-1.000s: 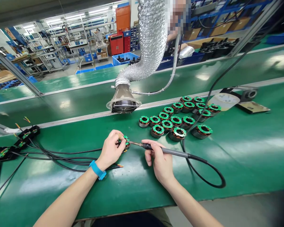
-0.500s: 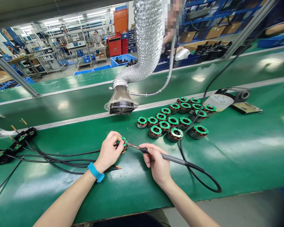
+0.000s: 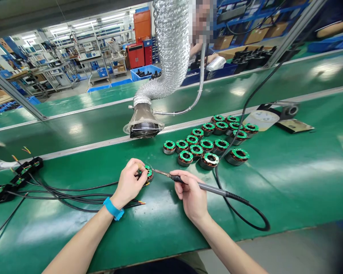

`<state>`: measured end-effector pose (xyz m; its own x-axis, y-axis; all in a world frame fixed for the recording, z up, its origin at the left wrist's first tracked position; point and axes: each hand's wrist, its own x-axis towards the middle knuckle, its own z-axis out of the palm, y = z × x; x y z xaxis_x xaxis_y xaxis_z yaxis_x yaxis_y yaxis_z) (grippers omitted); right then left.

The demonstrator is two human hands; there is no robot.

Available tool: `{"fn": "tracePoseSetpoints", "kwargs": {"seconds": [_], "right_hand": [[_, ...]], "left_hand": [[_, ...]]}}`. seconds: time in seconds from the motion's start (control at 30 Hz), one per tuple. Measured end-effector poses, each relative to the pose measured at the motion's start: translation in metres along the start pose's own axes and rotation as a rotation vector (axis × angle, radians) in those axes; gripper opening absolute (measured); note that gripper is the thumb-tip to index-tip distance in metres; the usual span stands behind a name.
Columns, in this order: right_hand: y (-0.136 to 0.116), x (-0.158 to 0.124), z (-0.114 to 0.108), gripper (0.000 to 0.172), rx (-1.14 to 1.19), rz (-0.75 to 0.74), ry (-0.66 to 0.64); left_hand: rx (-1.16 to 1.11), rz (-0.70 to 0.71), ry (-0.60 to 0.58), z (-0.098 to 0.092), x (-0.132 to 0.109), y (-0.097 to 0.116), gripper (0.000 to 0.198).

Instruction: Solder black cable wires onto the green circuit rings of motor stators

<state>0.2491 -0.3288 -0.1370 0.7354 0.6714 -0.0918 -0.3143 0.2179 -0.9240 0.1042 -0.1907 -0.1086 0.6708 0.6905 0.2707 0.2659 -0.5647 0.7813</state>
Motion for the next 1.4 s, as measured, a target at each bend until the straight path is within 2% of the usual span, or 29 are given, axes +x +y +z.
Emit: {"fn": "tracePoseSetpoints", "kwargs": {"seconds": [0.47,0.93,1.4], "right_hand": [[0.002,0.007,0.004,0.039,-0.008,0.009,-0.091],[-0.005,0.005,0.008,0.037,-0.1,0.016,-0.184],[-0.01,0.004,0.01,0.039,-0.061,0.002,-0.109]], "left_hand": [[0.088,-0.051,-0.202,-0.023,0.025,0.005,0.019],[0.182,-0.096,-0.226,-0.023,0.037,0.009,0.013],[0.229,-0.081,-0.239,-0.023,0.039,0.012,0.015]]}}
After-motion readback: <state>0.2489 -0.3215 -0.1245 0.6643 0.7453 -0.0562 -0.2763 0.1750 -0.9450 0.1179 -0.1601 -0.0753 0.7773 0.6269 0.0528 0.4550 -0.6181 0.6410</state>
